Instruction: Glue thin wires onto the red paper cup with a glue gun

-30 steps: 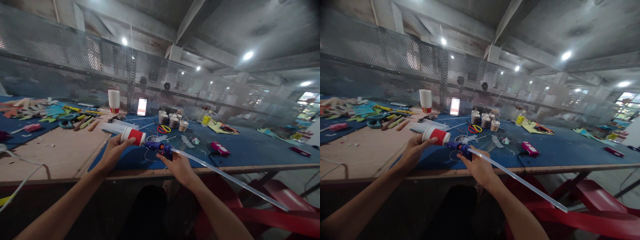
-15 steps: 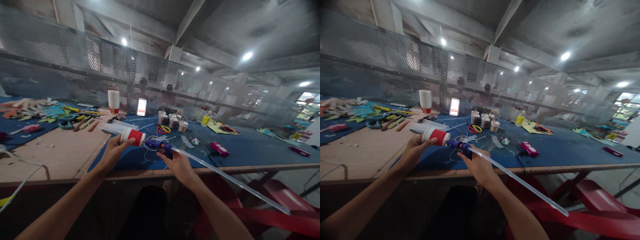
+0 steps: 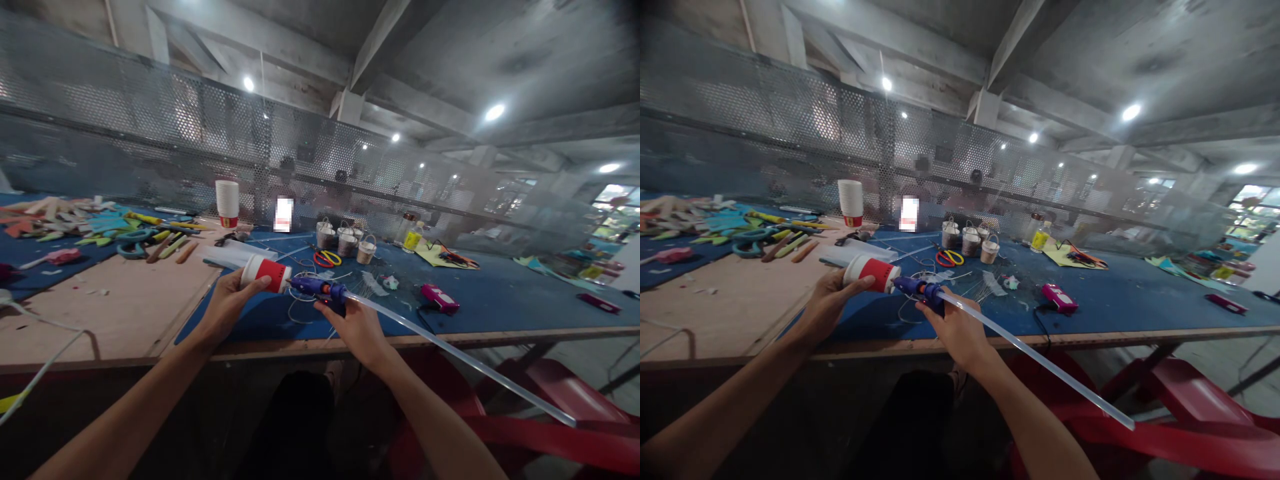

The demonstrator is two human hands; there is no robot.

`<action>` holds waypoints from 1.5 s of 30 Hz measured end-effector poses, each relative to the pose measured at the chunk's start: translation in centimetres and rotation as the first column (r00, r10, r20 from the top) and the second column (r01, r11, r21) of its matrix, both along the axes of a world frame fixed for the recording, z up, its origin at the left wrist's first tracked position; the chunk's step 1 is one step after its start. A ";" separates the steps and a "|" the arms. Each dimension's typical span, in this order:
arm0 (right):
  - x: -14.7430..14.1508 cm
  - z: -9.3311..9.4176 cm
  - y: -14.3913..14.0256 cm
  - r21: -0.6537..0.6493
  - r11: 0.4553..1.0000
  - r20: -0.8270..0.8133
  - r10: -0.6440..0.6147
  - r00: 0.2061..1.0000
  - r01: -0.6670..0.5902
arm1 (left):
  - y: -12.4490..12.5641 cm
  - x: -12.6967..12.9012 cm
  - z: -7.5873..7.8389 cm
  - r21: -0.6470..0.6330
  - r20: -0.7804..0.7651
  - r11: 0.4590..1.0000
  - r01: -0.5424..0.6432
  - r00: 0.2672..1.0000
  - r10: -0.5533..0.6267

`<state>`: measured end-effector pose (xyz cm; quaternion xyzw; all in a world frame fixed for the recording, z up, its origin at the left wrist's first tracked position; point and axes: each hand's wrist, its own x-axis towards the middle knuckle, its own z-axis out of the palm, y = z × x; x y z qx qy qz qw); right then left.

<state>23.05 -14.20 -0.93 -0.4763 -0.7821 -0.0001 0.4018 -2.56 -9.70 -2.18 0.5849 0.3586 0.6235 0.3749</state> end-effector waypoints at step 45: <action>-0.1 1.7 1.3 -0.051 0.995 0.025 -0.080 0.996 0.081 | -0.1 -0.2 0.1 -0.020 -0.045 0.999 -0.036 0.998 0.035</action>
